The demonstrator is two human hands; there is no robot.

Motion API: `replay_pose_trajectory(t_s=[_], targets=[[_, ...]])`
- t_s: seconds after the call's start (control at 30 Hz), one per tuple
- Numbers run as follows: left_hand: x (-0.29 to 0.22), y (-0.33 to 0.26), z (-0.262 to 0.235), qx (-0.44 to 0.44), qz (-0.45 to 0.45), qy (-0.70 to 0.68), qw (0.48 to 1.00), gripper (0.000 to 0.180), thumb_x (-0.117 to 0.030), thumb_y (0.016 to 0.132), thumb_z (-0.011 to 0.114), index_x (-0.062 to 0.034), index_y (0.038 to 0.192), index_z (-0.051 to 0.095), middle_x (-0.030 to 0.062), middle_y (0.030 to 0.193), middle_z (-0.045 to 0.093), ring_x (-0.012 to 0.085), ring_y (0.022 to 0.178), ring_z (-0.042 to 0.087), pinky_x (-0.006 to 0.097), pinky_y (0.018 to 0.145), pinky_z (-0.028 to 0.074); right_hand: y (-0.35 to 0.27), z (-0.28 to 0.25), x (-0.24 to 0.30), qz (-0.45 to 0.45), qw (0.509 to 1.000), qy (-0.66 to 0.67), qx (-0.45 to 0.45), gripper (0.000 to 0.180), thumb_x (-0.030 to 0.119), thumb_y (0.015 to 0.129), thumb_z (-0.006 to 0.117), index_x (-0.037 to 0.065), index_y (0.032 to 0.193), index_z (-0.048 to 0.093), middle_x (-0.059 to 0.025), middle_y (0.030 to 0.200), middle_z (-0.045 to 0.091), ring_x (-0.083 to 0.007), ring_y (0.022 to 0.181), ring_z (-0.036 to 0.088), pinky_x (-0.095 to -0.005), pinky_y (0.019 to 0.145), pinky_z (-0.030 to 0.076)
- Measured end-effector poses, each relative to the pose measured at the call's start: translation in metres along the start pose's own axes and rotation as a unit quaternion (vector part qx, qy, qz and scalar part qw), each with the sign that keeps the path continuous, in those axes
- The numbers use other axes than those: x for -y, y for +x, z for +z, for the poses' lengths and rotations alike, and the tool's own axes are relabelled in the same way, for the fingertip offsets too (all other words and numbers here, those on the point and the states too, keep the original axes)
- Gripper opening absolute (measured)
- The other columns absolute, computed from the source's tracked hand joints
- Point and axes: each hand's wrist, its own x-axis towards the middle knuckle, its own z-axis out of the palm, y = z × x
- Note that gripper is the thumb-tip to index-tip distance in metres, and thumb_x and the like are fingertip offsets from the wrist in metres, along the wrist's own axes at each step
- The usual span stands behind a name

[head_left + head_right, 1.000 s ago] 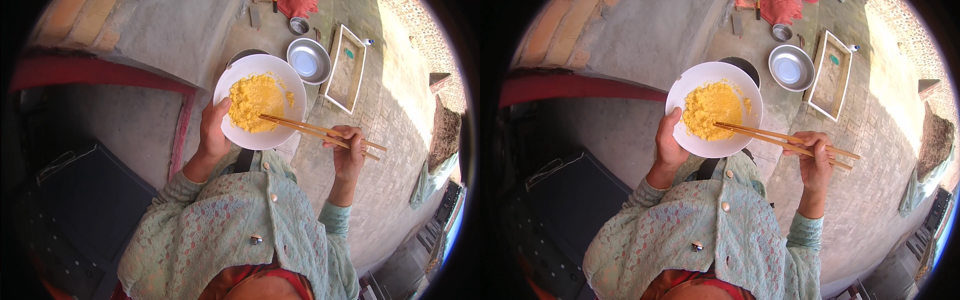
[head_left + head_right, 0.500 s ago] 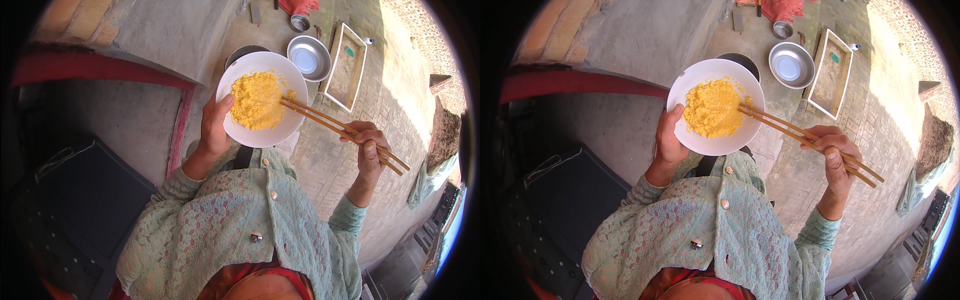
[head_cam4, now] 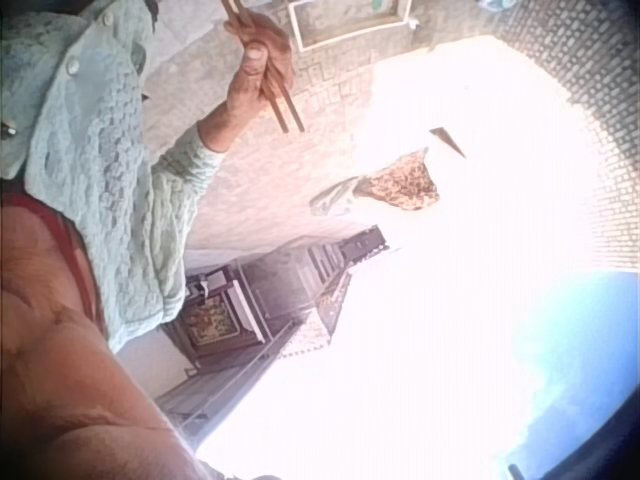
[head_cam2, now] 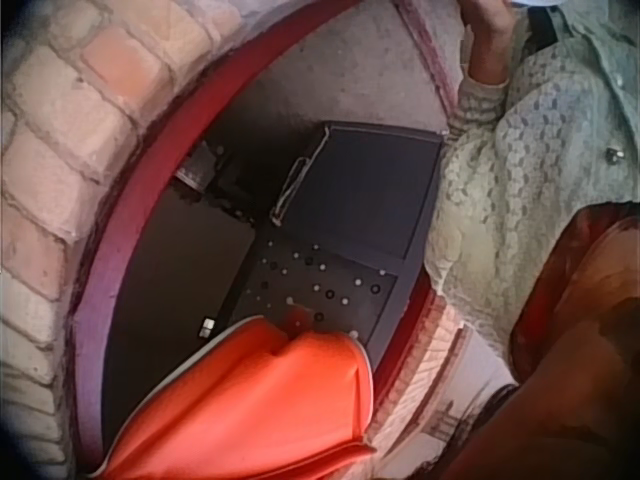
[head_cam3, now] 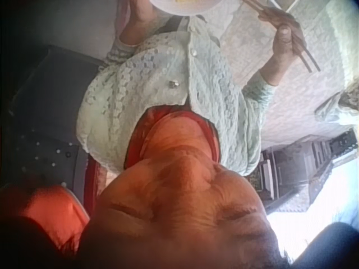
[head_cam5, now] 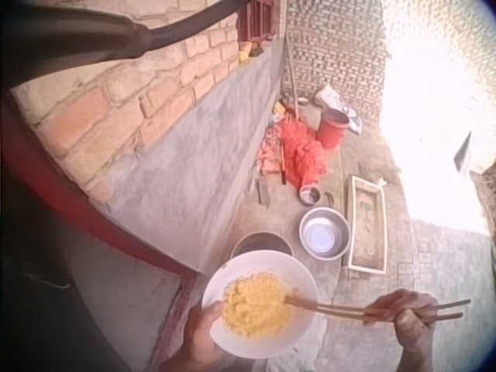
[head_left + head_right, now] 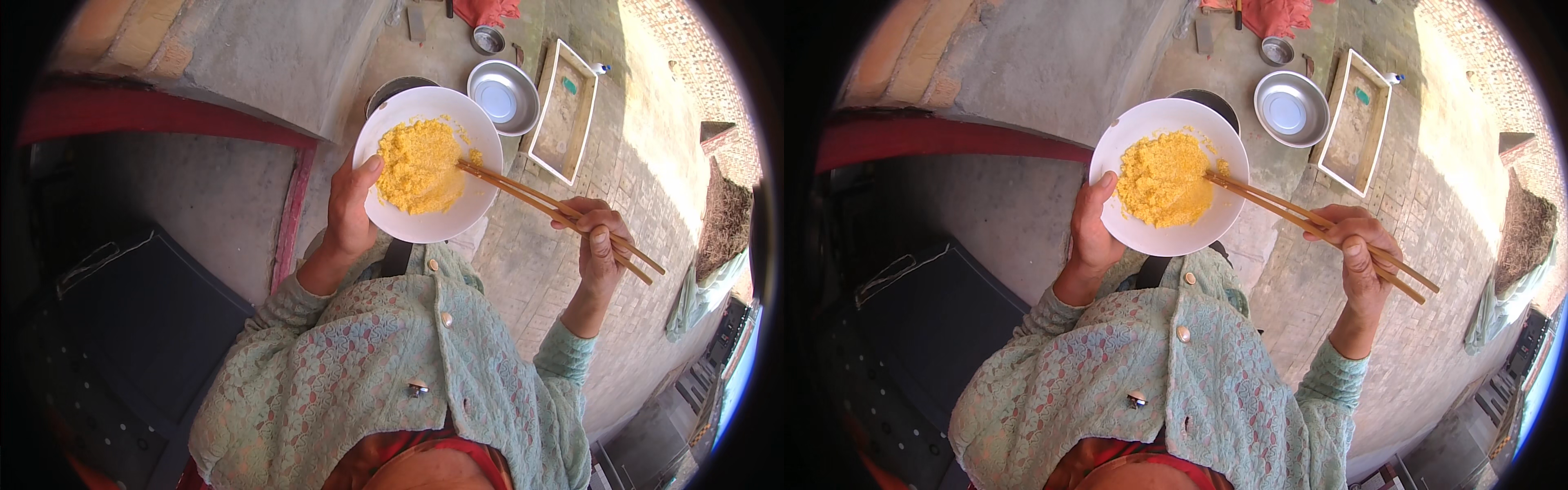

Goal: The person holds a white bowl containing a yellow liquid and stirs it with chopsticks. The mixture gradually thickens into a yellow solid. The person walks from an indoor area to an outdoor patio while continuing to stir, then returns indoors.

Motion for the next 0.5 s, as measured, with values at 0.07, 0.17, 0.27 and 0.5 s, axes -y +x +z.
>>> replay_pose_trajectory(t_s=[0.07, 0.17, 0.27, 0.5], targets=[[0.001, 0.0, 0.0, -0.001, 0.003, 0.003, 1.0, 0.047, -0.024, 0.09, 0.042, 0.0064, 0.126, 0.042, 0.0149, 0.118, 0.055, 0.0194, 0.108, 0.055, 0.03, 0.092, 0.042, -0.002, -0.002, -0.001, -0.005, 1.0, 0.005, -0.005, 0.037, 0.034, 0.089, 0.057, -0.002, 0.086, 0.059, -0.0239, 0.093, 0.061, -0.0295, 0.077, 0.066, -0.0399, 0.067, 0.056], [0.002, 0.001, -0.002, 0.004, 0.004, 0.011, 1.0, 0.046, -0.023, 0.09, 0.041, 0.0062, 0.126, 0.042, 0.0145, 0.118, 0.055, 0.0194, 0.108, 0.055, 0.03, 0.092, 0.042, -0.005, -0.006, -0.002, -0.012, 1.0, 0.008, -0.013, 0.036, 0.034, 0.089, 0.057, -0.002, 0.086, 0.059, -0.0242, 0.094, 0.061, -0.03, 0.076, 0.066, -0.0399, 0.067, 0.056], [0.005, 0.0, -0.002, -0.002, 0.005, 0.006, 1.0, 0.046, -0.023, 0.091, 0.041, 0.0059, 0.126, 0.042, 0.0144, 0.119, 0.054, 0.0193, 0.11, 0.054, 0.03, 0.093, 0.041, -0.01, -0.009, -0.006, -0.018, 0.999, 0.017, -0.026, 0.036, 0.034, 0.09, 0.057, -0.002, 0.086, 0.059, -0.0248, 0.094, 0.061, -0.0307, 0.076, 0.066, -0.0399, 0.067, 0.056], [0.005, 0.0, -0.007, -0.005, -0.006, -0.006, 1.0, 0.047, -0.023, 0.091, 0.043, 0.0054, 0.128, 0.041, 0.0143, 0.121, 0.053, 0.0195, 0.112, 0.052, 0.031, 0.095, 0.04, -0.015, -0.016, -0.009, -0.032, 0.996, 0.058, -0.062, 0.032, 0.03, 0.091, 0.055, -0.002, 0.089, 0.058, -0.0261, 0.097, 0.06, -0.0319, 0.078, 0.065, -0.0415, 0.068, 0.056]])
